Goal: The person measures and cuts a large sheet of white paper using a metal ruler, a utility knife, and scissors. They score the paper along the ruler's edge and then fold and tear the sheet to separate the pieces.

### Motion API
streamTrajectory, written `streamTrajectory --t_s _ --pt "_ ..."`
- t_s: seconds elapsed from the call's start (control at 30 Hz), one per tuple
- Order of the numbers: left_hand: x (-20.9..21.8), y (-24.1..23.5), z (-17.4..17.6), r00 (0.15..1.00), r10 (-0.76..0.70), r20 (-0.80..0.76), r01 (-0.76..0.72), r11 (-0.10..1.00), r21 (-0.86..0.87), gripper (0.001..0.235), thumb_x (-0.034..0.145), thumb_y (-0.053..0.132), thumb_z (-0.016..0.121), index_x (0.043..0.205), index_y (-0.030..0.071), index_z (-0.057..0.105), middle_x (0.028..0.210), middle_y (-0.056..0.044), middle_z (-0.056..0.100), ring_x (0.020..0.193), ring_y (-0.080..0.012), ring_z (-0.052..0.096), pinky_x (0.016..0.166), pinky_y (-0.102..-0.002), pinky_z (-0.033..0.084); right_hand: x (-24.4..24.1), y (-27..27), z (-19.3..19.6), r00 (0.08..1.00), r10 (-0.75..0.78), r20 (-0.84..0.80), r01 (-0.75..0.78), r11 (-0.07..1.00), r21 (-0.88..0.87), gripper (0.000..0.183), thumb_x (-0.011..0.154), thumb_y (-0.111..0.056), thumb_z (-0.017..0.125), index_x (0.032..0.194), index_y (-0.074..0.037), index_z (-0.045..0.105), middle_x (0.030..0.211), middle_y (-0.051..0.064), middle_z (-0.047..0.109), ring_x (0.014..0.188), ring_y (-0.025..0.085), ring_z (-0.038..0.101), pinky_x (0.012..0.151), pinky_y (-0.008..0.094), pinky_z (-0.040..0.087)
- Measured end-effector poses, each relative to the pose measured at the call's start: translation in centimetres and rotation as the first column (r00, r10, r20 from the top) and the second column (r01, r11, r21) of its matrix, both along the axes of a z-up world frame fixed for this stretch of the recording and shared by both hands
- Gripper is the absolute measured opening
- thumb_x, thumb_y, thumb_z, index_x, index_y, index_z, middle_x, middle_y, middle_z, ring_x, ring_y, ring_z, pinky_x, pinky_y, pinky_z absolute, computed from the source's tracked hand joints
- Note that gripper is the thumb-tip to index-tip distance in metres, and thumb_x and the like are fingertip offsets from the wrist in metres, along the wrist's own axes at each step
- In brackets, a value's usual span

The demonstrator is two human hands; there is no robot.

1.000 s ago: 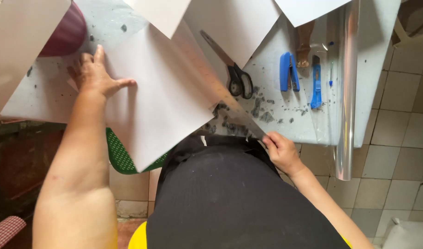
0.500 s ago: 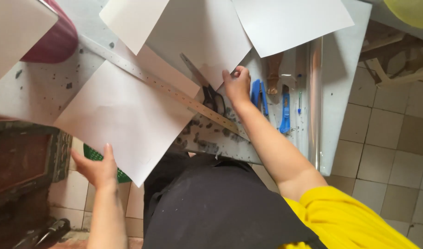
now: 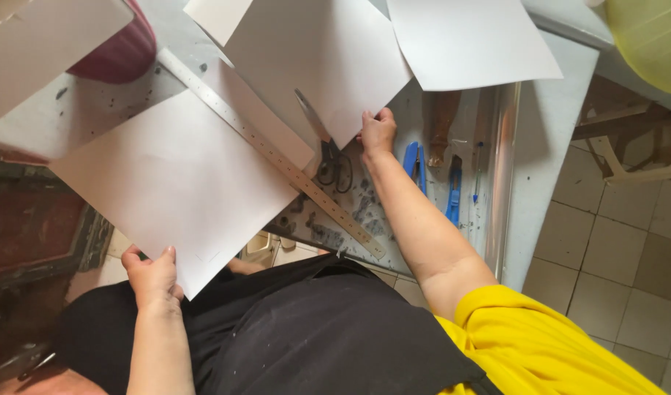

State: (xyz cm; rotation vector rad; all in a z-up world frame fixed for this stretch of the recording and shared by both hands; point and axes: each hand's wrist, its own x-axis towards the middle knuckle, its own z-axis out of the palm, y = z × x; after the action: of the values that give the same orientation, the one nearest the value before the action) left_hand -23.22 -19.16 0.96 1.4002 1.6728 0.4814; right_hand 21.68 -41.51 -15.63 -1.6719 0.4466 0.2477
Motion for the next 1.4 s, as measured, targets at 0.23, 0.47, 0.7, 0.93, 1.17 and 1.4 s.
streamTrajectory --t_s 0.23,0.47,0.7,0.93,1.17,1.4 --pt "-1.3 2.0 1.7 0.997 -0.032 -0.071 0.030 0.999 -0.034 0.052 0.100 0.013 0.070 0.144 0.018 0.042 0.115 -0.015 0.063 0.101 -0.0285 0.068 0.077 -0.047 0.057 -4.7 2.3 6.1 0.936 0.337 0.104 -0.316 0.932 -0.175 0.024 0.091 -0.015 0.063 0.114 -0.007 0.062 0.104 0.016 0.073 0.100 0.033 0.071 0.087 0.046 0.057" --pt "-3.4 3.6 -2.2 0.996 -0.068 0.061 0.063 0.995 0.083 0.054 0.093 0.008 0.070 0.137 0.014 0.041 0.117 -0.017 0.071 0.105 -0.0196 0.071 0.094 -0.033 0.054 -2.5 2.8 5.7 0.972 0.043 0.231 -0.010 0.989 -0.145 0.017 0.091 -0.007 0.067 0.088 -0.017 0.053 0.063 -0.005 0.048 0.060 0.012 0.046 0.059 0.033 0.044" --pt "-1.0 2.4 -0.1 0.998 -0.058 0.019 0.058 0.998 0.013 0.055 0.095 0.007 0.068 0.141 0.019 0.041 0.117 -0.011 0.071 0.102 -0.0168 0.071 0.088 -0.033 0.056 -1.0 -0.9 10.5 0.881 0.070 0.468 0.006 0.987 -0.159 0.012 0.097 -0.011 0.063 0.098 -0.017 0.052 0.064 -0.006 0.048 0.061 0.012 0.041 0.063 0.031 0.044" --pt "2.6 -0.1 5.9 0.989 -0.029 -0.146 0.005 0.987 -0.163 0.047 0.099 0.019 0.064 0.138 0.029 0.037 0.112 0.003 0.061 0.078 -0.0143 0.057 0.045 -0.036 0.035 4.0 -5.5 16.3 0.817 -0.117 0.565 0.080 0.993 0.090 0.011 0.091 -0.004 0.060 0.091 -0.015 0.059 0.067 0.005 0.063 0.055 0.018 0.063 0.032 0.035 0.055" --pt "3.8 -0.7 7.1 0.980 -0.061 -0.191 0.019 0.977 -0.213 0.048 0.103 0.021 0.061 0.143 0.029 0.036 0.103 0.004 0.055 0.067 -0.0162 0.049 0.039 -0.037 0.024 10.8 -14.3 20.1 0.857 -0.345 0.382 0.318 0.939 0.133 0.047 0.086 0.020 0.025 0.090 -0.014 0.057 0.081 0.010 0.072 0.059 0.018 0.064 0.042 0.030 0.051" --pt "4.3 1.7 4.1 0.992 -0.113 -0.059 0.105 0.985 -0.134 0.050 0.101 0.012 0.061 0.142 0.021 0.034 0.130 -0.005 0.065 0.109 -0.0158 0.068 0.086 -0.032 0.056 14.8 -18.6 18.5 0.932 -0.319 0.172 0.287 0.940 0.187 0.017 0.090 -0.009 0.063 0.106 -0.013 0.069 0.104 0.012 0.082 0.090 0.028 0.081 0.067 0.036 0.074"
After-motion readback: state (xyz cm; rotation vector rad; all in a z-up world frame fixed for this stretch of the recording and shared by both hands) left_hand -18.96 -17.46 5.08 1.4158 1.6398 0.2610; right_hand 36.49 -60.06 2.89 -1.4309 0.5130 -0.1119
